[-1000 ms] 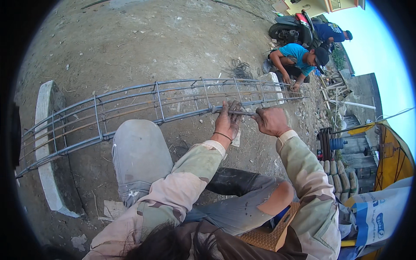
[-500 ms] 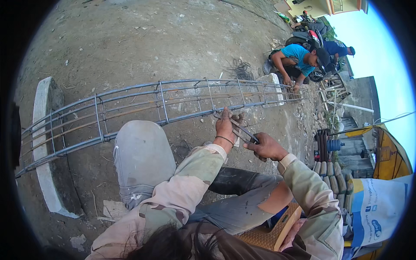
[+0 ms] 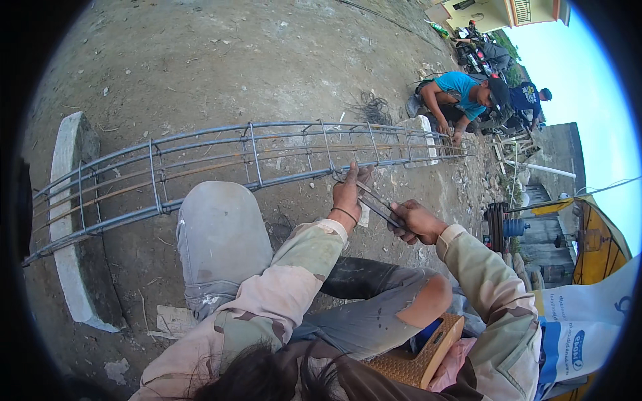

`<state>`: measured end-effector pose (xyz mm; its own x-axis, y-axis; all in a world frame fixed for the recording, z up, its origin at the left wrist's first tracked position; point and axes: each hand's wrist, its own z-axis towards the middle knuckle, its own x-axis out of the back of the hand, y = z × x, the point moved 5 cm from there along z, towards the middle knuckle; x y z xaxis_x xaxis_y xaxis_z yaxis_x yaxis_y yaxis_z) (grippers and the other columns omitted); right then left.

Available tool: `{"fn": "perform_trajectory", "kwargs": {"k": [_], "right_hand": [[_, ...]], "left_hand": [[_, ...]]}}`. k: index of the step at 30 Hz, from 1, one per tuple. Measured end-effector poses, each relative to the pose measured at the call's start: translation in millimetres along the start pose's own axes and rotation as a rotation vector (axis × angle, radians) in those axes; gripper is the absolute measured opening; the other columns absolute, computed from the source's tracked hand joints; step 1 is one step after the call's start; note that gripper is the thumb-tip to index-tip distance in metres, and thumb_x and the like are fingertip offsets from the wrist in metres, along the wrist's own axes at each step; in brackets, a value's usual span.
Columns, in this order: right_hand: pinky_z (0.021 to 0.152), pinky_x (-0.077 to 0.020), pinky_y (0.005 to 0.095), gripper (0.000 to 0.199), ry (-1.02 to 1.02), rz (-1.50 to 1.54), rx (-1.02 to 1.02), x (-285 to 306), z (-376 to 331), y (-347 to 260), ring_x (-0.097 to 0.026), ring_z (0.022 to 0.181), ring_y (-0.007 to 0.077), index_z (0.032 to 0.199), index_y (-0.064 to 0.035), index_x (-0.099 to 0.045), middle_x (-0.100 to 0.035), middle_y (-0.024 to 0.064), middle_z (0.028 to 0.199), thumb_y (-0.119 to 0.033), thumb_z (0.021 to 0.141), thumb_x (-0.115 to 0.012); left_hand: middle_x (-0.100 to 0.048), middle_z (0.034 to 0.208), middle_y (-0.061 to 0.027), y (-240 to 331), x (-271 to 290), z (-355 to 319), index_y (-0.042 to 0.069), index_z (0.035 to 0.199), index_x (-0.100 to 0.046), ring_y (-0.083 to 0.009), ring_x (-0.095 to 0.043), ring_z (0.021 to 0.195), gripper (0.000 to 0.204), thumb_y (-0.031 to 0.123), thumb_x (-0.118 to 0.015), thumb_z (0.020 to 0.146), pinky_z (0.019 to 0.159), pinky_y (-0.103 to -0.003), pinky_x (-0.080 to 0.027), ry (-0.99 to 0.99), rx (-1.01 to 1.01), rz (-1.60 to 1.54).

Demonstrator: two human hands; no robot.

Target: The person builds a rebar frame by wrapping tie wire around the metal bars and fastening the joints with pliers and by hand.

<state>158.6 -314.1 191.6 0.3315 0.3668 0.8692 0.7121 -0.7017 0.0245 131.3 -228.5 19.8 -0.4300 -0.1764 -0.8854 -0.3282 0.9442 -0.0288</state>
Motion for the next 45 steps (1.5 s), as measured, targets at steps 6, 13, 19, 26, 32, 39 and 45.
{"fn": "perform_trajectory", "kwargs": {"k": [6, 13, 19, 26, 32, 39, 45], "right_hand": [[0.05, -0.0452, 0.0375, 0.031, 0.25, -0.22, 0.138, 6, -22, -39, -0.058, 0.055, 0.0229, 0.1, -0.0022, -0.062, -0.057, 0.0099, 0.068, -0.033, 0.095, -0.065], [0.045, -0.0449, 0.0367, 0.034, 0.372, -0.352, 0.162, -2, -11, -14, -0.053, 0.045, 0.0255, 0.088, -0.0038, -0.06, -0.053, 0.008, 0.059, -0.037, 0.098, -0.059], [0.038, -0.0339, 0.0313, 0.039, -0.331, 0.764, -0.38, -67, -11, 6, -0.047, 0.038, 0.0138, 0.086, -0.0019, -0.062, -0.058, 0.0042, 0.058, -0.037, 0.102, -0.057], [0.062, -0.0514, 0.0472, 0.033, 0.423, -0.284, 0.082, -39, -30, -21, -0.065, 0.068, 0.0416, 0.097, 0.0019, -0.062, -0.064, 0.0185, 0.075, -0.03, 0.091, -0.067], [0.034, -0.0384, 0.0336, 0.05, -0.758, 1.504, -0.482, -107, -25, -6, -0.055, 0.04, 0.0185, 0.081, -0.0032, -0.064, -0.056, 0.0034, 0.055, -0.05, 0.1, -0.057], [0.051, -0.0503, 0.0271, 0.04, -0.426, 1.281, -0.195, -101, -43, -9, -0.063, 0.053, 0.0159, 0.087, 0.0014, -0.071, -0.066, 0.0073, 0.065, -0.037, 0.098, -0.065], [0.06, -0.0504, 0.0308, 0.035, -0.248, 1.461, -0.091, -64, -63, 4, -0.063, 0.06, 0.0177, 0.09, 0.0041, -0.071, -0.068, 0.0096, 0.071, -0.03, 0.094, -0.07]], "left_hand": [[-0.072, 0.09, -0.0133, -4, -9, 8, 0.007, 0.089, -0.058, -0.0251, -0.072, 0.089, 0.027, 0.031, -0.064, 0.1, 0.082, -0.033, -0.058, 0.147, -0.009, -0.081], [-0.073, 0.098, -0.0086, 0, 8, -6, 0.006, 0.103, -0.065, -0.0179, -0.067, 0.095, 0.043, 0.049, -0.063, 0.097, 0.087, -0.036, -0.047, 0.033, 0.034, 0.01], [-0.074, 0.099, -0.017, -3, 13, -21, 0.001, 0.106, -0.065, -0.0271, -0.072, 0.089, 0.037, 0.038, -0.059, 0.102, 0.082, -0.039, -0.057, -0.169, 0.094, 0.156], [-0.068, 0.116, -0.0151, -6, 2, -23, 0.002, 0.117, -0.06, -0.0283, -0.068, 0.107, 0.038, 0.037, -0.057, 0.102, 0.092, -0.041, -0.054, -0.14, 0.099, 0.014], [-0.066, 0.126, -0.008, 1, 25, -32, 0.002, 0.125, -0.064, -0.0194, -0.062, 0.115, 0.039, 0.034, -0.058, 0.102, 0.094, -0.033, -0.051, -0.079, 0.029, 0.184], [-0.068, 0.122, -0.0146, 2, 23, -47, -0.003, 0.12, -0.065, -0.0231, -0.065, 0.112, 0.038, 0.029, -0.062, 0.101, 0.098, -0.035, -0.049, -0.175, -0.088, 0.457], [-0.061, 0.131, -0.0197, 14, -54, -81, -0.005, 0.126, -0.059, -0.0266, -0.058, 0.123, 0.046, 0.034, -0.061, 0.101, 0.107, -0.038, -0.044, -0.535, -0.145, 0.439]]}}
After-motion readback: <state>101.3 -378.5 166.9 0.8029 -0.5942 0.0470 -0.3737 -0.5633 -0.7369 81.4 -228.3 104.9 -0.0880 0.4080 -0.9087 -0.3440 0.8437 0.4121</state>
